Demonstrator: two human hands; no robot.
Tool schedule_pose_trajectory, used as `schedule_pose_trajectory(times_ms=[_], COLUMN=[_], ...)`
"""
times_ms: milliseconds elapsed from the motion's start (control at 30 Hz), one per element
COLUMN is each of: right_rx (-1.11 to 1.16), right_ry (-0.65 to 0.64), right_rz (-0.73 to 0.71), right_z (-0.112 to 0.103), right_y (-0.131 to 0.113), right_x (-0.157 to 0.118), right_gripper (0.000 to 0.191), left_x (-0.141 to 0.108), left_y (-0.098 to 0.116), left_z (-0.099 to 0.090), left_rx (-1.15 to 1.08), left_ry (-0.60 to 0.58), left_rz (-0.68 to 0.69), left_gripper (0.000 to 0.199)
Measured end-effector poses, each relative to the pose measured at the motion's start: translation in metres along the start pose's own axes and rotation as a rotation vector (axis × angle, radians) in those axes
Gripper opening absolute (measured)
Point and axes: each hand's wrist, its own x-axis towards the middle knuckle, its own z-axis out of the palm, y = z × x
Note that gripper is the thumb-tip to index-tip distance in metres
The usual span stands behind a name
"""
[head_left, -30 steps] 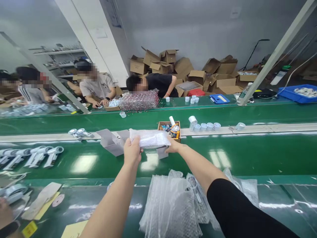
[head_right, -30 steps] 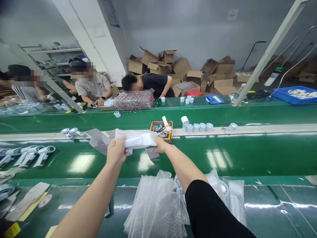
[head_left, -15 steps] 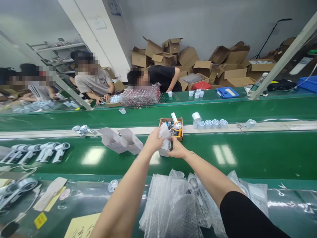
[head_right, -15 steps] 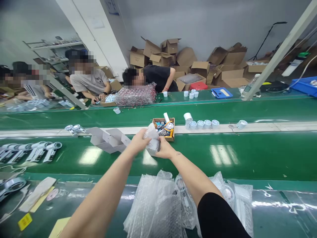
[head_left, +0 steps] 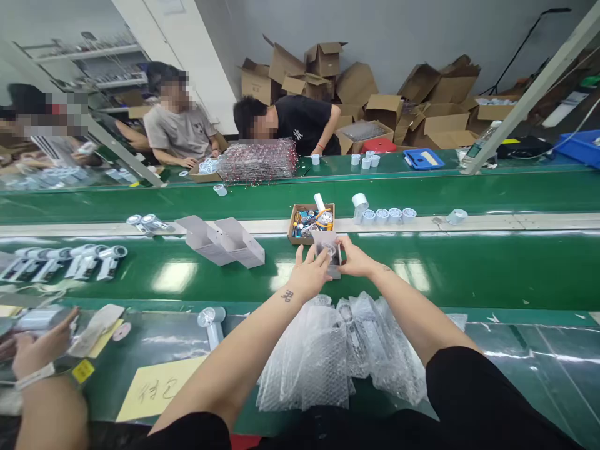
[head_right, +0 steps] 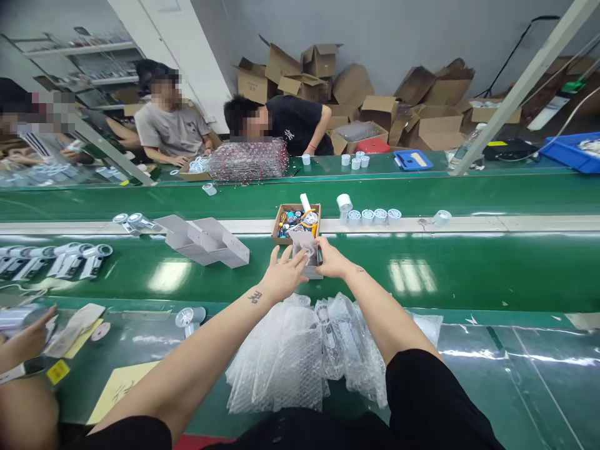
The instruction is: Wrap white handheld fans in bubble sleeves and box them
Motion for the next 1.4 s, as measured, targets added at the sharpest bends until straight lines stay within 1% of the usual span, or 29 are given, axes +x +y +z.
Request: schedule_pose_trajectory(times_ms=[67,100,200,233,267,300,367,400,433,467,533,567,600,633,700,767,800,833,867,933,967,1033,1100,1167,1200,1233,1300,1367,1400], right_rx=[-0.008,-0.011,-0.012,-0.004,0.004,0.007,0.01,0.025,0.051,0.094,0.151,0.135,0.088,0.029,-0.068,-0.09,-0.079,-0.055,-0.013,0.143,0.262,0.569,0.908,1.167,1.233,1.258,1.235,1.199,1.189], right_ry=[0.018,0.024,0.04,0.075,0.141,0.235,0.417,0.431,0.364,0.219,-0.155,-0.293,-0.38,-0.422,-0.443,-0.453,-0.449,-0.431,-0.392,-0.245,-0.146,0.039,0.12,0.138,0.172,0.235,0.385,0.47,0.491], right_rz=[0.049,0.069,0.105,0.112,0.116,0.117,0.138,0.165,0.205,0.254,0.338,0.353,0.352,0.339,0.317,0.339,0.36,0.385,0.419,0.536,0.614,0.752,0.781,0.726,0.693,0.666,0.643,0.657,0.673], right_z=[-0.006,-0.009,-0.017,-0.02,-0.023,-0.025,-0.023,-0.017,-0.008,0.004,0.037,0.055,0.073,0.089,0.111,0.119,0.118,0.114,0.11,0.1,0.096,0.095,0.101,0.108,0.11,0.11,0.101,0.083,0.073], right_y=[0.005,0.006,-0.002,-0.007,-0.015,-0.023,-0.042,-0.052,-0.06,-0.067,-0.076,-0.078,-0.078,-0.078,-0.077,-0.078,-0.079,-0.08,-0.081,-0.084,-0.085,-0.087,-0.091,-0.094,-0.095,-0.094,-0.089,-0.081,-0.078], right_x=[-0.004,-0.006,-0.014,-0.018,-0.024,-0.032,-0.052,-0.064,-0.076,-0.089,-0.114,-0.126,-0.136,-0.145,-0.158,-0.166,-0.169,-0.171,-0.172,-0.173,-0.172,-0.168,-0.16,-0.154,-0.152,-0.153,-0.159,-0.172,-0.179], right_gripper=[0.078,0.083,0.094,0.095,0.094,0.088,0.063,0.045,0.028,0.017,0.015,0.015,0.015,0.017,0.03,0.031,0.026,0.022,0.02,0.023,0.027,0.031,0.037,0.042,0.041,0.038,0.031,0.027,0.025], left_x=[-0.008,-0.015,-0.045,-0.056,-0.068,-0.081,-0.105,-0.117,-0.129,-0.14,-0.158,-0.166,-0.174,-0.182,-0.199,-0.216,-0.224,-0.229,-0.232,-0.229,-0.225,-0.211,-0.195,-0.182,-0.177,-0.175,-0.174,-0.177,-0.178], left_y=[0.021,0.034,0.071,0.079,0.083,0.082,0.074,0.066,0.058,0.049,0.027,0.013,-0.004,-0.022,-0.061,-0.095,-0.107,-0.115,-0.117,-0.107,-0.094,-0.058,-0.013,0.03,0.047,0.061,0.076,0.078,0.077], left_z=[-0.001,-0.002,0.002,0.005,0.008,0.013,0.022,0.027,0.031,0.034,0.037,0.037,0.036,0.034,0.032,0.034,0.035,0.037,0.039,0.04,0.039,0.033,0.026,0.022,0.023,0.026,0.039,0.057,0.067], left_rx=[-0.114,-0.182,-0.336,-0.354,-0.363,-0.374,-0.417,-0.45,-0.485,-0.514,-0.582,-0.608,-0.621,-0.619,-0.569,-0.552,-0.573,-0.612,-0.661,-0.788,-0.859,-1.016,-1.261,-1.546,-1.604,-1.587,-1.303,-0.96,-0.844], left_ry=[0.069,0.076,0.0,-0.018,-0.021,-0.02,-0.045,-0.076,-0.114,-0.153,-0.159,-0.123,-0.07,-0.005,0.102,0.126,0.12,0.108,0.1,0.118,0.132,0.146,0.095,-0.041,-0.113,-0.188,-0.344,-0.478,-0.523], left_rz=[0.065,0.137,0.438,0.455,0.387,0.249,-0.14,-0.302,-0.407,-0.459,-0.552,-0.624,-0.717,-0.851,-1.157,-1.442,-1.531,-1.573,-1.571,-1.536,-1.501,-1.402,-1.213,-0.899,-0.745,-0.592,-0.252,0.073,0.186], left_gripper=[0.023,0.021,0.017,0.017,0.016,0.014,0.014,0.015,0.012,0.007,0.007,0.009,0.017,0.027,0.039,0.038,0.033,0.028,0.024,0.025,0.028,0.035,0.04,0.044,0.044,0.042,0.031,0.015,0.007])
